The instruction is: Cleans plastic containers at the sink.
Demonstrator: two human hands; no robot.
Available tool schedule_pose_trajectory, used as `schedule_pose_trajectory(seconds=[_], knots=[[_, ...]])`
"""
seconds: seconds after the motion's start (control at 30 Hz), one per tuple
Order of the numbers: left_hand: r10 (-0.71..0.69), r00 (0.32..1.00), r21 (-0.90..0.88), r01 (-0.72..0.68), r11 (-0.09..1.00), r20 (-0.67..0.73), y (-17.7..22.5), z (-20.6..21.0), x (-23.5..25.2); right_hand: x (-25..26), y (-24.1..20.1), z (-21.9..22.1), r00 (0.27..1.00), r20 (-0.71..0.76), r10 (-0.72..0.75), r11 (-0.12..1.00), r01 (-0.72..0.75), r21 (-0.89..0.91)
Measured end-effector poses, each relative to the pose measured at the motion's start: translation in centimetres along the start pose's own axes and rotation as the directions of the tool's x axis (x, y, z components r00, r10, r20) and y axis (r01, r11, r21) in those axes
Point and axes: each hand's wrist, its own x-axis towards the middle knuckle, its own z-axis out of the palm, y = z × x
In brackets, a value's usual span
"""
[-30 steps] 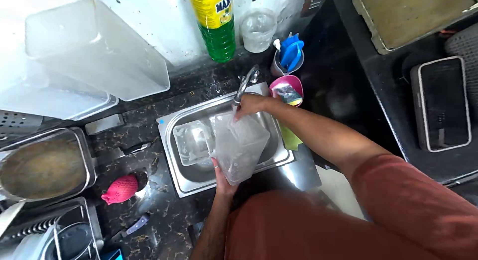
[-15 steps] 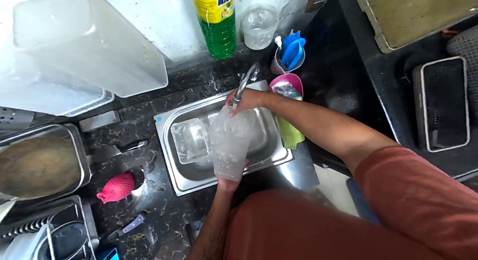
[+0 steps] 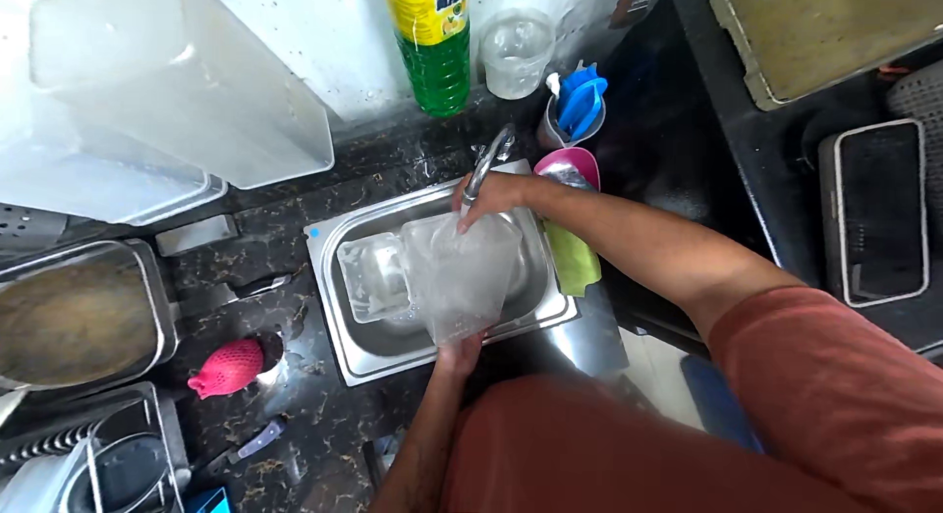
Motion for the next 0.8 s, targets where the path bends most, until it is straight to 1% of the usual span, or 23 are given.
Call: schedule_pose_trajectory(seconds=[0.1, 0.2, 0.3, 0.37, 0.4, 0.5, 0.57, 0.63, 0.7, 0.8], knots=[[0.029, 0.999, -0.009, -0.029, 1.000, -0.015, -0.1, 0.6, 0.2, -0.3, -0.2, 0.2, 1.000, -0.028, -0.001, 1.000, 0.001, -0.015], [0.068, 0.998, -0.002, -0.068, 0.998, 0.004, -0.1, 1.2, 0.1, -0.4, 0.0, 0.3, 0.999, -0.024, -0.045, 0.999, 0.045, 0.019], [0.055, 0.998, 0.055, -0.053, 0.997, -0.042, 0.0, 1.8, -0.1, -0.1, 0.2, 0.6, 0.997, -0.074, -0.036, 0.999, 0.034, -0.020], [0.048, 0.997, 0.069, -0.044, 0.997, -0.059, 0.0, 1.9, -0.2, -0.1, 0.1, 0.6, 0.998, -0.053, -0.035, 0.999, 0.036, 0.021], [0.053, 0.996, 0.066, -0.048, 0.997, -0.077, 0.1, 1.9, -0.3, 0.0, 0.0, 0.5, 0.999, -0.030, -0.043, 0.998, 0.044, 0.041], [0.058, 0.993, 0.045, -0.053, 0.998, -0.107, 0.2, 1.8, -0.5, 0.3, 0.3, 0.3, 0.993, -0.044, -0.107, 0.994, 0.108, 0.016], [0.041, 0.995, 0.035, -0.038, 0.999, -0.094, 0.5, 1.8, -0.7, 0.1, 0.1, -0.1, 0.998, -0.013, -0.064, 0.996, 0.065, 0.056], [0.037, 0.997, 0.064, -0.033, 0.997, -0.061, 0.7, 2.0, -1.0, 0.3, 0.5, -0.2, 0.999, -0.035, -0.020, 0.999, 0.022, 0.031], [0.011, 1.000, 0.073, -0.009, 0.997, -0.029, 0.9, 2.3, -1.2, 0.3, 0.7, -0.4, 0.999, -0.037, -0.032, 0.999, 0.033, 0.023], [-0.072, 0.997, 0.054, 0.074, 0.996, -0.035, 1.1, 2.3, -1.1, 0.6, 1.1, -0.4, 0.998, -0.025, -0.058, 0.998, 0.058, -0.017]])
